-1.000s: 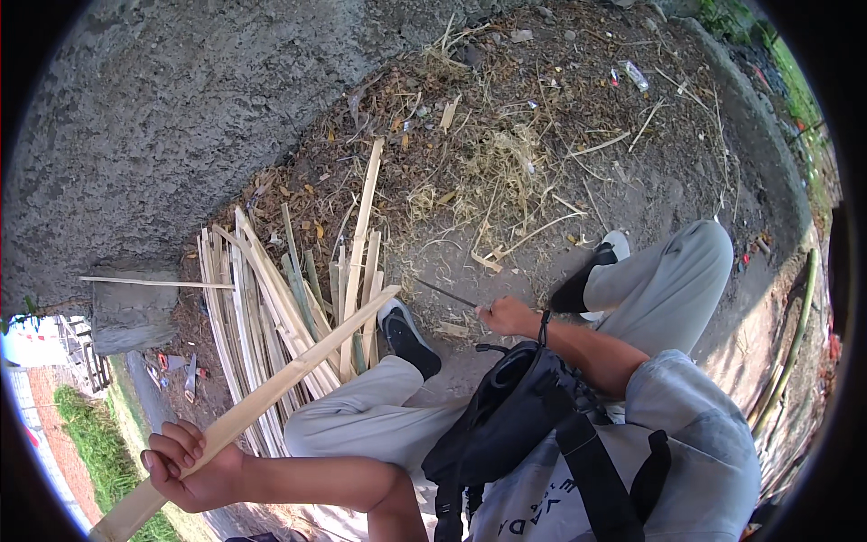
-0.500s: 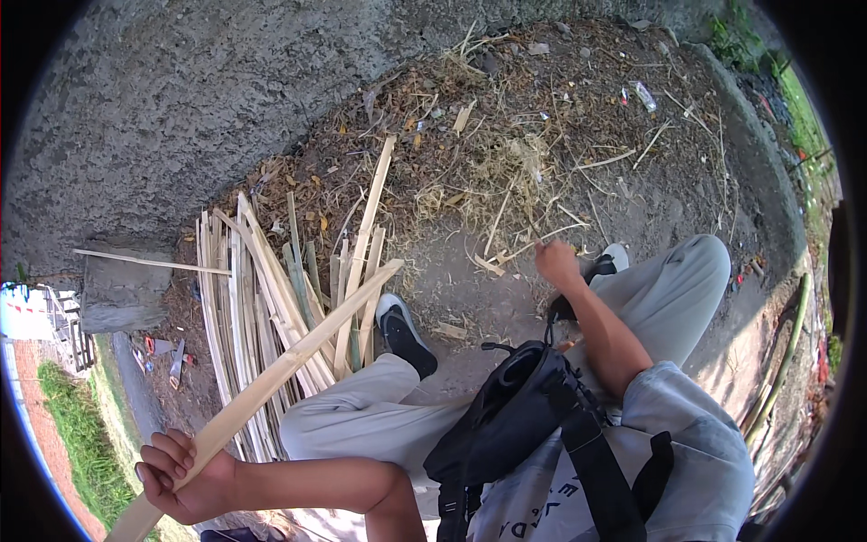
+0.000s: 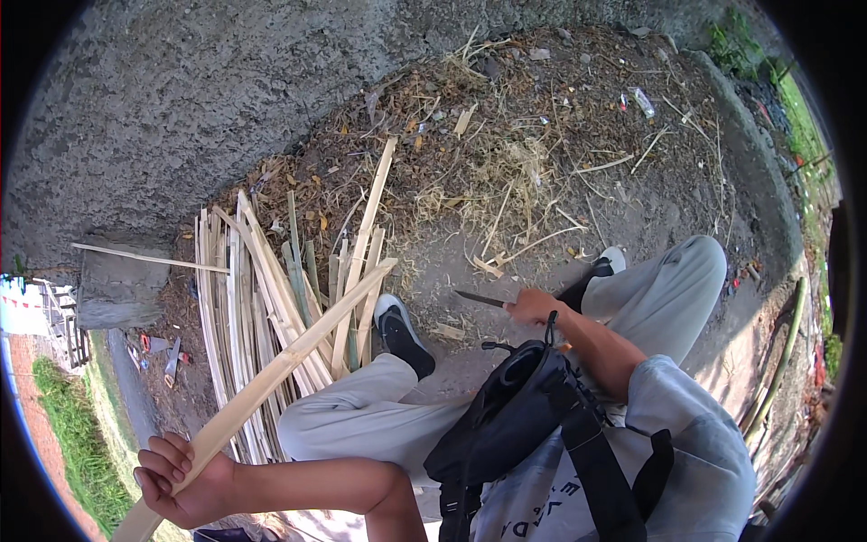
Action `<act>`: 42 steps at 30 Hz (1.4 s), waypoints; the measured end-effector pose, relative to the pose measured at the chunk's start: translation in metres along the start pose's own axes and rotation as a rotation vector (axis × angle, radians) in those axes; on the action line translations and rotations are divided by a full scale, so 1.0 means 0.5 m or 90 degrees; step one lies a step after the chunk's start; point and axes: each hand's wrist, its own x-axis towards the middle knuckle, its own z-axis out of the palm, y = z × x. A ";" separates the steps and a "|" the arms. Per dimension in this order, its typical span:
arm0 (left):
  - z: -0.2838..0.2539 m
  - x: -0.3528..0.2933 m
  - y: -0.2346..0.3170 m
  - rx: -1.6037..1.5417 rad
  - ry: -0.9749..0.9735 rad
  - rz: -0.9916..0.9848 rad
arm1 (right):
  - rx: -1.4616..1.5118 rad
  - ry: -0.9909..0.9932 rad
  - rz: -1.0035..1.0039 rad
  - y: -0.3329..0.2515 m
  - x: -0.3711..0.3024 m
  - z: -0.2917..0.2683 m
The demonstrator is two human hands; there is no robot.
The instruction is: The person uses a knife to shave and smooth the surface of a bamboo strip, repeatedly drawing the blade along the length of the wood while holding it by hand.
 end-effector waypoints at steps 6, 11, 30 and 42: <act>-0.005 -0.001 -0.002 0.059 0.037 0.021 | -0.055 0.297 0.090 0.043 -0.003 -0.080; -0.008 -0.002 0.007 0.037 0.001 0.006 | -0.042 0.477 0.137 0.061 -0.007 -0.160; 0.104 -0.054 -0.106 -0.060 -0.078 -0.102 | 0.222 0.360 -0.145 -0.092 -0.104 -0.044; 0.164 -0.106 -0.185 -0.088 -0.127 -0.183 | 0.156 0.206 -0.258 -0.133 -0.068 0.029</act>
